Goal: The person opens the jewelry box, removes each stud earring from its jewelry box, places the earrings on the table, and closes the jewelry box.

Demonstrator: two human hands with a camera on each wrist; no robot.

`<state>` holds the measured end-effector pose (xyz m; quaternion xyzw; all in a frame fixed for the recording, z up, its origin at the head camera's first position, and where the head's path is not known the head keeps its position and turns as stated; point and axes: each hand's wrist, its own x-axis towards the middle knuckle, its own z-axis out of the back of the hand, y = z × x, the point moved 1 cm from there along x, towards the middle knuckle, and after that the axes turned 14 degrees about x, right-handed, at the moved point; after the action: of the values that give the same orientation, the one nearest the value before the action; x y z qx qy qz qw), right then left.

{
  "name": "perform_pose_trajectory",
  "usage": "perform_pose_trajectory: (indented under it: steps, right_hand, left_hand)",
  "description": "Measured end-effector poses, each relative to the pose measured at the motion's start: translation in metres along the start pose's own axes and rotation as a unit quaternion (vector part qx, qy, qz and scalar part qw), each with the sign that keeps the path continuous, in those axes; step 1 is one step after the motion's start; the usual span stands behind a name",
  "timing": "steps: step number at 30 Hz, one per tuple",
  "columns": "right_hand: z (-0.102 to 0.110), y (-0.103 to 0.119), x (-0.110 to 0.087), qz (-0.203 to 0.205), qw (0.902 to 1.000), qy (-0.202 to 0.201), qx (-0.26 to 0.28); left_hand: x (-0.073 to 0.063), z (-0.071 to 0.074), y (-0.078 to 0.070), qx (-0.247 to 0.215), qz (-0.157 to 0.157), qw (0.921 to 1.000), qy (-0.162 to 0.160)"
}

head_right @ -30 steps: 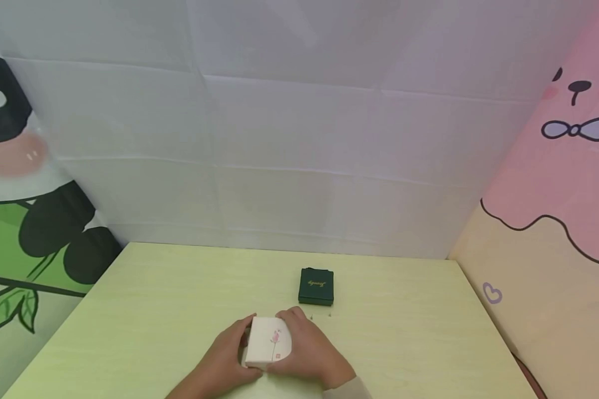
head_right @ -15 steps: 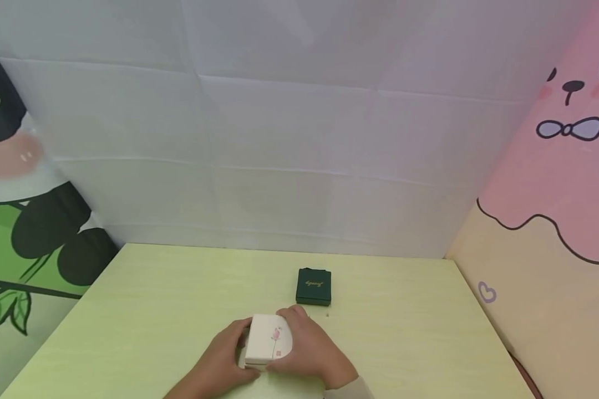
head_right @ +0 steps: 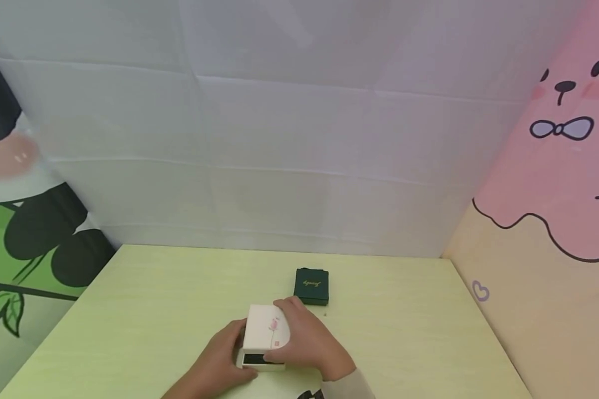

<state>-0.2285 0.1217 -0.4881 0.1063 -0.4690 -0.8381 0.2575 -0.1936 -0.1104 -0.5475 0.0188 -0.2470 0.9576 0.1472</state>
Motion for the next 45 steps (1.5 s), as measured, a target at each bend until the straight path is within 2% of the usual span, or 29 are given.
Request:
perform_pose_trajectory:
  steps: [5,9,13,17,22,29,37,45]
  right_hand:
    - [0.006,0.003,0.0,0.002,1.0,-0.002,-0.002]
    - [0.019,-0.001,-0.003,0.005,0.9997,-0.015,-0.018]
    - [0.039,-0.012,-0.005,0.006,0.9988,-0.032,-0.036]
    - [0.061,-0.024,-0.008,-0.009,0.9973,-0.046,-0.056]
    - [0.087,-0.035,-0.012,-0.015,0.9946,-0.066,-0.078]
    - [0.115,-0.052,-0.011,-0.028,0.9956,-0.074,-0.051]
    - [0.132,-0.067,-0.005,-0.056,0.9956,-0.075,-0.001]
    - [0.14,-0.078,0.002,-0.089,0.9931,-0.067,-0.036]
  left_hand:
    - [0.0,-0.001,-0.001,-0.001,0.002,1.0,0.0]
    - [-0.001,0.0,-0.004,0.001,-0.002,1.0,-0.006]
    - [-0.002,0.002,-0.006,0.008,-0.008,0.9998,-0.017]
    - [-0.003,0.002,-0.007,0.011,-0.013,0.9996,-0.021]
    - [-0.004,0.003,-0.005,0.01,-0.009,0.9999,-0.01]
    - [-0.005,0.005,-0.002,0.012,-0.01,0.9998,-0.01]
    - [-0.008,0.011,-0.002,0.005,-0.006,1.0,0.003]
    - [-0.011,0.015,0.0,0.008,-0.005,1.0,-0.001]
